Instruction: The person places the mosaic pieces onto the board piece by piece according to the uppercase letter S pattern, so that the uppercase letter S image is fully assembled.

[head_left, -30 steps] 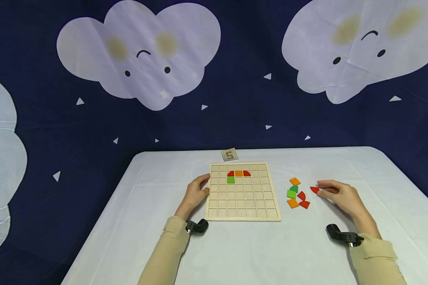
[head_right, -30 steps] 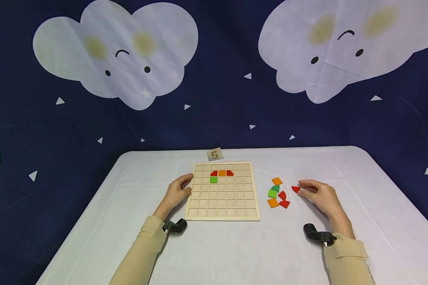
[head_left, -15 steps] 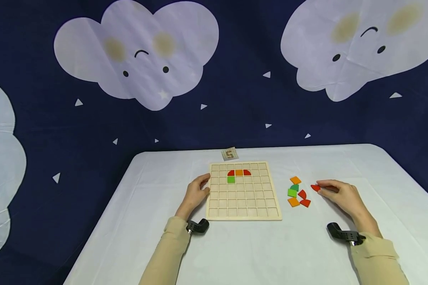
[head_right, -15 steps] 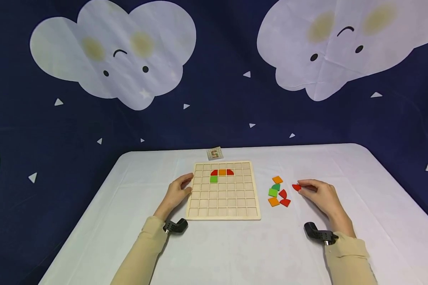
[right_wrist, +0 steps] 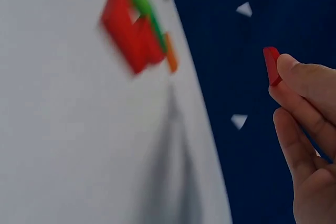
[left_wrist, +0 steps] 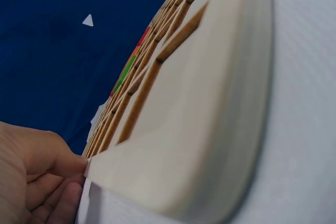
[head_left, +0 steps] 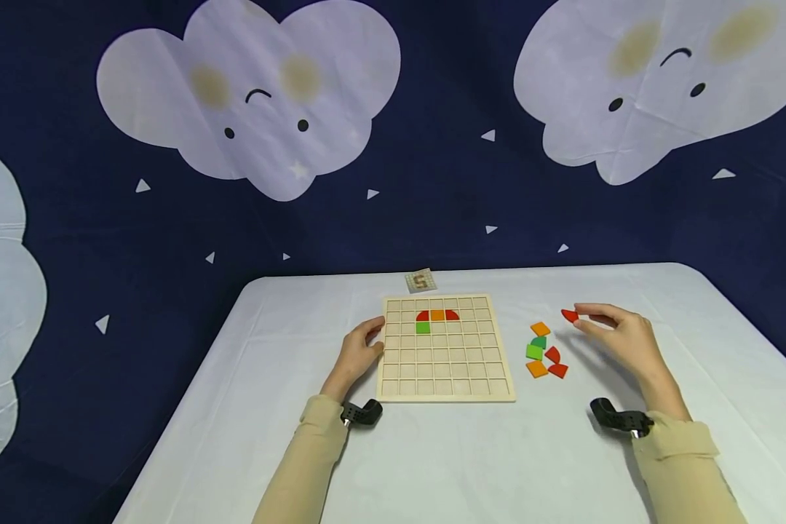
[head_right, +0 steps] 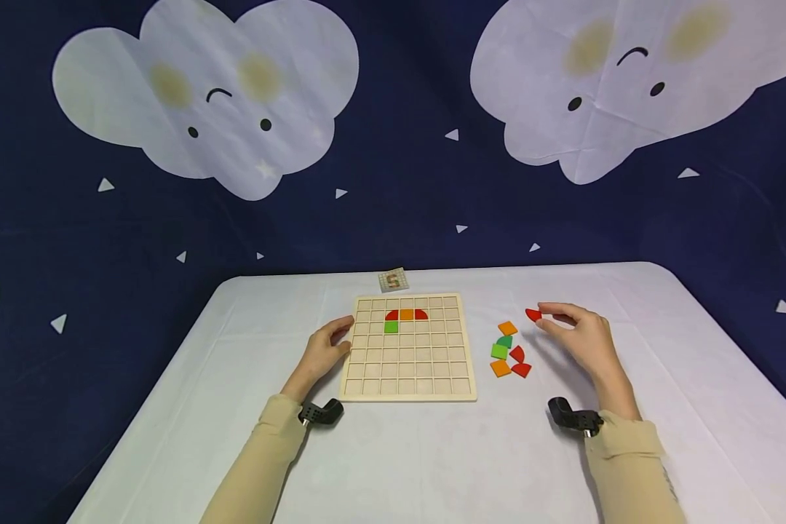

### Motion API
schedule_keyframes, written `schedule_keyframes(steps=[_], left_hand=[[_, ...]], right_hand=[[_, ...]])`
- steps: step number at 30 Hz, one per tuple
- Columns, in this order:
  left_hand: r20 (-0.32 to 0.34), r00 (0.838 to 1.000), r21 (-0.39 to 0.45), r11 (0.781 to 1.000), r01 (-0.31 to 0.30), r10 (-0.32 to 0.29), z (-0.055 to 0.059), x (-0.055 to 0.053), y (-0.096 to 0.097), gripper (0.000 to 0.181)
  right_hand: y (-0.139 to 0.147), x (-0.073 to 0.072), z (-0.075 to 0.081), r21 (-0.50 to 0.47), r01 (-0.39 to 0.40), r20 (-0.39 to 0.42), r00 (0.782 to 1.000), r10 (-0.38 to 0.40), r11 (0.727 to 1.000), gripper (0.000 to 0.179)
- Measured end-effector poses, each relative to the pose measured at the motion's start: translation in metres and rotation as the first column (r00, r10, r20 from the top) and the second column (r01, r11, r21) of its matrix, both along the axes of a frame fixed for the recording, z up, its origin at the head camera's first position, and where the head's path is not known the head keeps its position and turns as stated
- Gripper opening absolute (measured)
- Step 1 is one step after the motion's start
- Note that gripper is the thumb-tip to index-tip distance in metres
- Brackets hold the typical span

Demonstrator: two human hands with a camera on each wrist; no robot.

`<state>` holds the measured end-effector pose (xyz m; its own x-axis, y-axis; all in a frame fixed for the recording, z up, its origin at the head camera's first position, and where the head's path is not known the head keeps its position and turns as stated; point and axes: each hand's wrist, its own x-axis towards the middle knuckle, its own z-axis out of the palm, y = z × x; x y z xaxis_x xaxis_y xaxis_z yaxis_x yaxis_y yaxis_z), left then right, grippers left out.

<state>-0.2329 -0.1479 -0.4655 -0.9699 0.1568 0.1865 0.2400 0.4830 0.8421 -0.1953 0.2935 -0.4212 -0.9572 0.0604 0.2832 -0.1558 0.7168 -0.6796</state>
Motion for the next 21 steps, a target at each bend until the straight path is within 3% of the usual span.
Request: schedule_keyframes(steps=[8, 21], left_hand=[[0.002, 1.0, 0.008, 1.0, -0.008, 0.008, -0.002, 0.0, -0.001, 0.049], [0.006, 1.0, 0.003, 1.0, -0.012, 0.012, -0.002, -0.001, 0.001, 0.049]], right_hand=[[-0.039, -0.015, 0.023, -0.06, -0.068, -0.034, 0.997, 0.067, 0.996, 0.042], [-0.097, -0.035, 0.02, -0.133, -0.212, -0.089, 0.976, 0.201, 0.968, 0.037]])
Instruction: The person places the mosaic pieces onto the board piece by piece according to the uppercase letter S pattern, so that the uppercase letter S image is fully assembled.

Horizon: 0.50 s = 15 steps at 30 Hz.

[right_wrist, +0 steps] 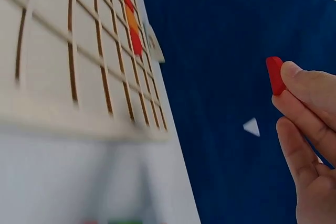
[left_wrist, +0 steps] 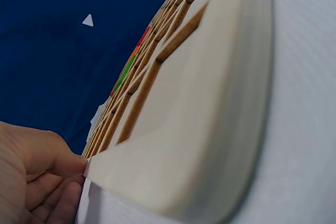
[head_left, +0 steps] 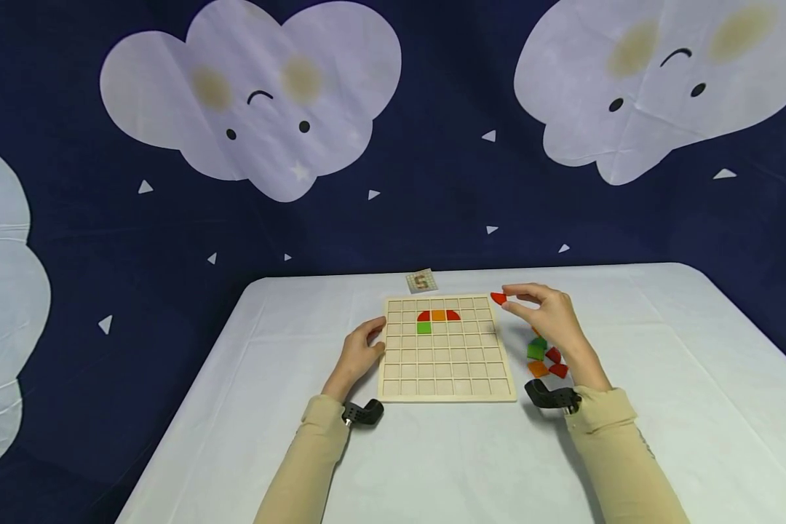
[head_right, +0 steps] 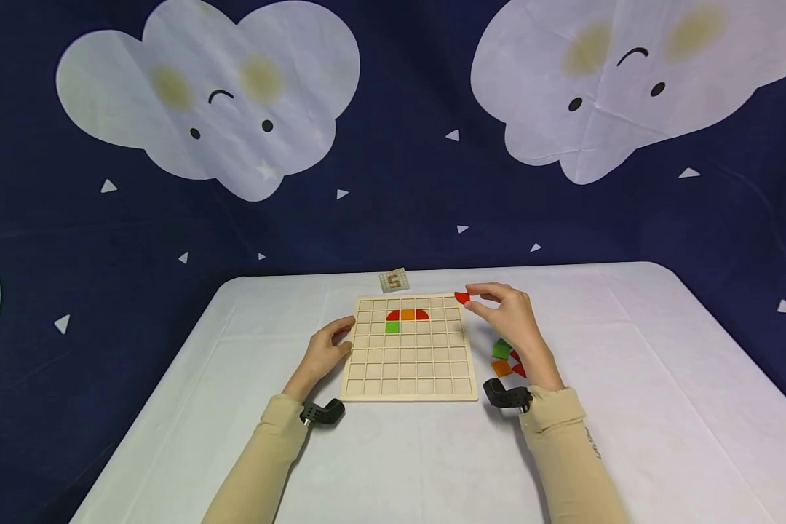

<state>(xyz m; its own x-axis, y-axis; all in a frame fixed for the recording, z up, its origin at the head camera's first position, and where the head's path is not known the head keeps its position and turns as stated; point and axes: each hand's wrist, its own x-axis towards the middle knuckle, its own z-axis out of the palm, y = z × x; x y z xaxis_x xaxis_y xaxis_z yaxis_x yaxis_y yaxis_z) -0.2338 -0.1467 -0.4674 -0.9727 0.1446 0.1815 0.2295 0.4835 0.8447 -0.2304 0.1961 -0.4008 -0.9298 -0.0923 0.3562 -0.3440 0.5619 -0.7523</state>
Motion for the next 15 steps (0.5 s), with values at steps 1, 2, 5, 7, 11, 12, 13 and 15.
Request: schedule_keyframes(steps=[1, 2, 5, 7, 11, 12, 13, 15], left_hand=[[0.0, 1.0, 0.001, 1.0, 0.0, 0.0, 0.0, 0.0, 0.0, 0.049], [0.0, 1.0, 0.001, 1.0, 0.0, 0.0, 0.0, 0.0, 0.0, 0.049], [0.0, 1.0, 0.003, 1.0, 0.0, 0.0, 0.001, 0.001, 0.0, 0.049], [0.003, 1.0, 0.001, 1.0, 0.0, 0.0, 0.001, 0.001, 0.0, 0.049], [0.007, 1.0, -0.006, 1.0, 0.004, -0.004, 0.001, 0.003, 0.001, 0.049], [0.007, 1.0, -0.005, 1.0, 0.005, -0.005, 0.002, 0.003, 0.001, 0.049], [0.005, 1.0, -0.004, 1.0, 0.006, -0.006, 0.002, 0.003, 0.001, 0.049], [0.002, 1.0, -0.001, 1.0, 0.006, -0.006, 0.003, 0.003, 0.001, 0.049]], right_hand=[[-0.005, -0.001, 0.0, -0.007, -0.009, -0.005, 1.0, 0.009, 1.0, 0.037], [-0.01, -0.002, -0.001, -0.011, -0.018, -0.007, 1.0, 0.018, 1.0, 0.037], [-0.024, -0.004, -0.001, -0.037, -0.052, -0.005, 0.999, 0.052, 0.998, 0.036], [-0.033, -0.005, -0.002, -0.049, -0.073, 0.007, 0.997, 0.073, 0.996, 0.037], [-0.047, -0.008, -0.004, -0.059, -0.096, 0.009, 0.995, 0.096, 0.994, 0.035], [-0.05, -0.008, -0.004, -0.06, -0.098, 0.004, 0.995, 0.098, 0.993, 0.034], [-0.052, -0.009, -0.004, -0.06, -0.102, -0.004, 0.995, 0.102, 0.993, 0.033], [-0.056, -0.011, -0.004, -0.061, -0.108, -0.011, 0.994, 0.107, 0.992, 0.032]])
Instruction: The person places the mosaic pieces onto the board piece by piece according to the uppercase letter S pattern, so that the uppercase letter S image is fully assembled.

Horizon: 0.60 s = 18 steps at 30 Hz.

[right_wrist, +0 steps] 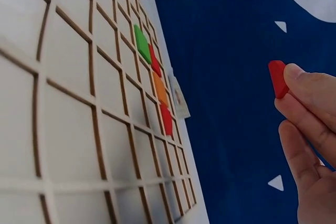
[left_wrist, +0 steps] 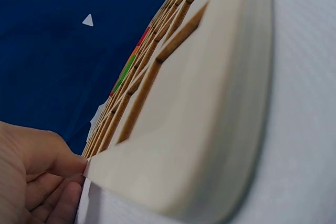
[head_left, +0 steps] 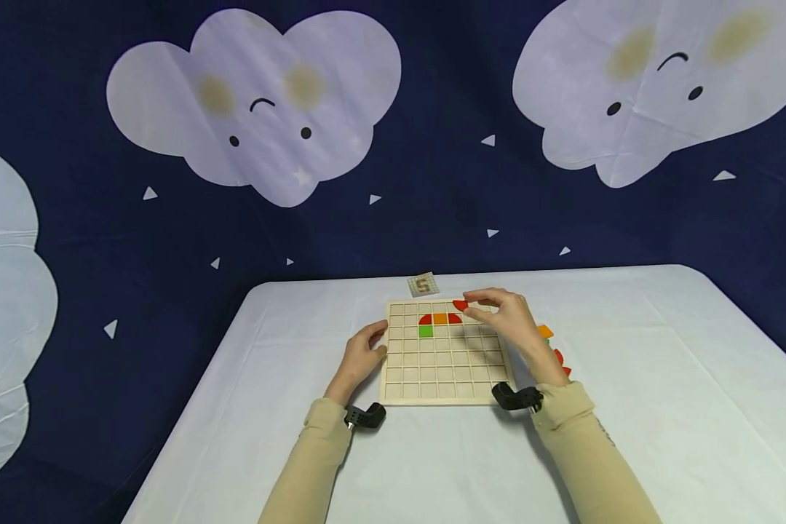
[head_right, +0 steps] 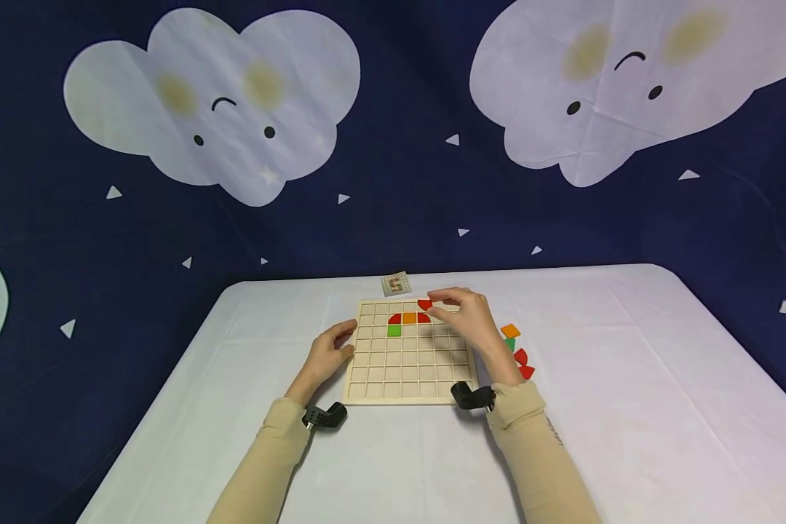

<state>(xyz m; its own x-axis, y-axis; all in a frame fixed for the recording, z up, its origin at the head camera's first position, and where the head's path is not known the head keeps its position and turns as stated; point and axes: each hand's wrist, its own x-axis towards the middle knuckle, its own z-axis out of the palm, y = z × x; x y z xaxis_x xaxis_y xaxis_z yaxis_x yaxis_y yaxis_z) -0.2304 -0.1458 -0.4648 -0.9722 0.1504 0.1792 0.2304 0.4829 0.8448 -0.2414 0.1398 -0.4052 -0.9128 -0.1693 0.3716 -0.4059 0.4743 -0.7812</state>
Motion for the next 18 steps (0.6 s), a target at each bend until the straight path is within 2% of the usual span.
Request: schedule_keyframes(steps=[8, 18], left_hand=[[-0.005, 1.0, 0.009, 1.0, -0.002, 0.002, -0.001, -0.002, -0.002, 0.049], [-0.007, 1.0, 0.018, 1.0, 0.003, -0.003, -0.002, -0.001, -0.001, 0.049]], right_hand=[[-0.016, -0.001, -0.005, 0.051, -0.031, 0.008, 0.999, 0.031, 0.998, 0.032], [-0.036, -0.002, -0.014, 0.032, -0.074, -0.016, 0.997, 0.074, 0.997, 0.032]])
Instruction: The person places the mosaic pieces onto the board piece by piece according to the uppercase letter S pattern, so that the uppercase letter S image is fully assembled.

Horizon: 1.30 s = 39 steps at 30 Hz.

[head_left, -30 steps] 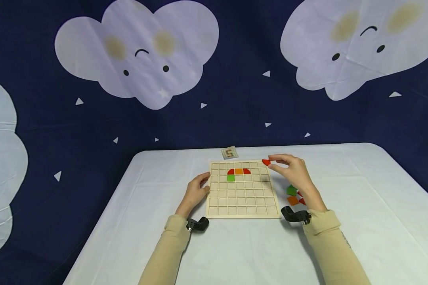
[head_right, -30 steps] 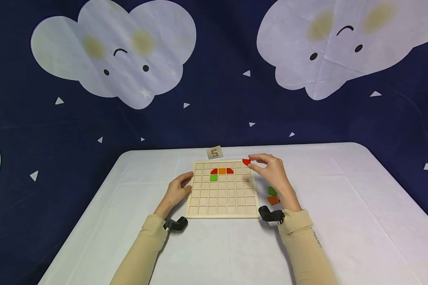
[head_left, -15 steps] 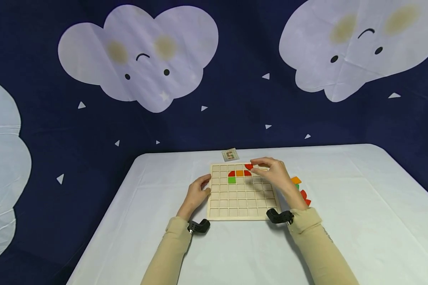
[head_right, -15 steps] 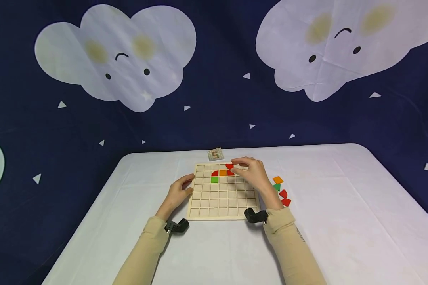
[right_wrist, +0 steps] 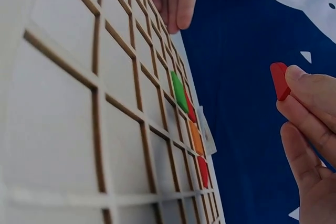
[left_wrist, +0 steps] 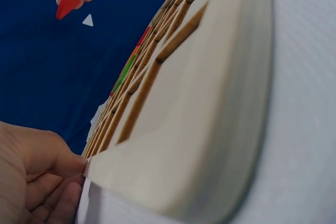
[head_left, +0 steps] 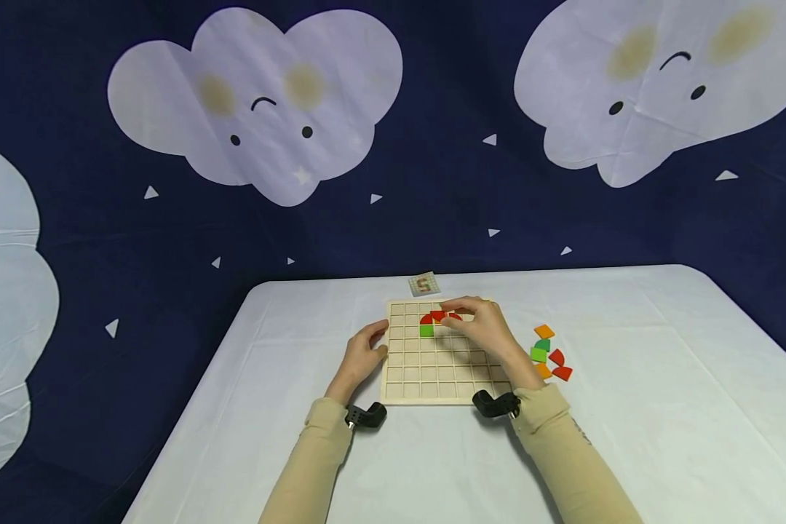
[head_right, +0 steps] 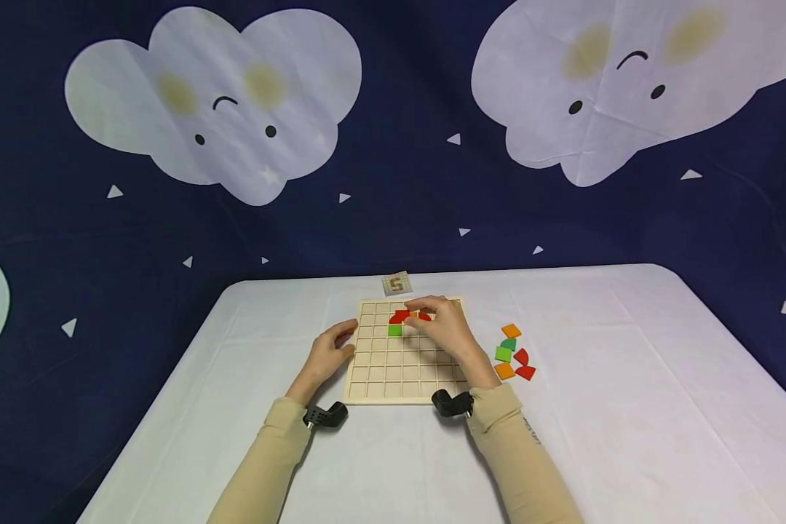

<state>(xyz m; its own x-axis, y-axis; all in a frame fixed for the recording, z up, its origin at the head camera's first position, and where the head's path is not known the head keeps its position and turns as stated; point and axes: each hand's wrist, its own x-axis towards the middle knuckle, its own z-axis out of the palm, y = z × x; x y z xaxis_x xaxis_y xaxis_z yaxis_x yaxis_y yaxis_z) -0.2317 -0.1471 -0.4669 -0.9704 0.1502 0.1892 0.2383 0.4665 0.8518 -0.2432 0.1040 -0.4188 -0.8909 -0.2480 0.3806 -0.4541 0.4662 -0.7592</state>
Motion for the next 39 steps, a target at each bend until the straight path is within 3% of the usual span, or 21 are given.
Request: schedule_keyframes(steps=[13, 19, 28, 39], left_hand=[[0.002, 1.0, -0.02, 1.0, -0.003, 0.003, -0.001, 0.001, -0.001, 0.049], [-0.004, 1.0, -0.024, 1.0, 0.0, 0.0, -0.001, 0.002, -0.001, 0.049], [-0.004, 1.0, -0.019, 1.0, -0.005, 0.005, -0.001, 0.001, -0.001, 0.049], [-0.011, 1.0, -0.021, 1.0, -0.005, 0.005, -0.002, -0.001, -0.001, 0.049]], right_hand=[[-0.016, 0.005, -0.02, -0.013, -0.005, 0.101, 0.995, 0.006, 1.0, 0.03], [-0.021, 0.004, -0.029, -0.039, -0.056, 0.038, 0.998, 0.057, 0.998, 0.028], [-0.023, 0.004, -0.043, 0.082, -0.034, 0.031, 0.999, 0.031, 0.996, 0.03], [-0.024, 0.004, -0.049, 0.156, -0.035, -0.016, 0.999, 0.038, 0.987, 0.028]])
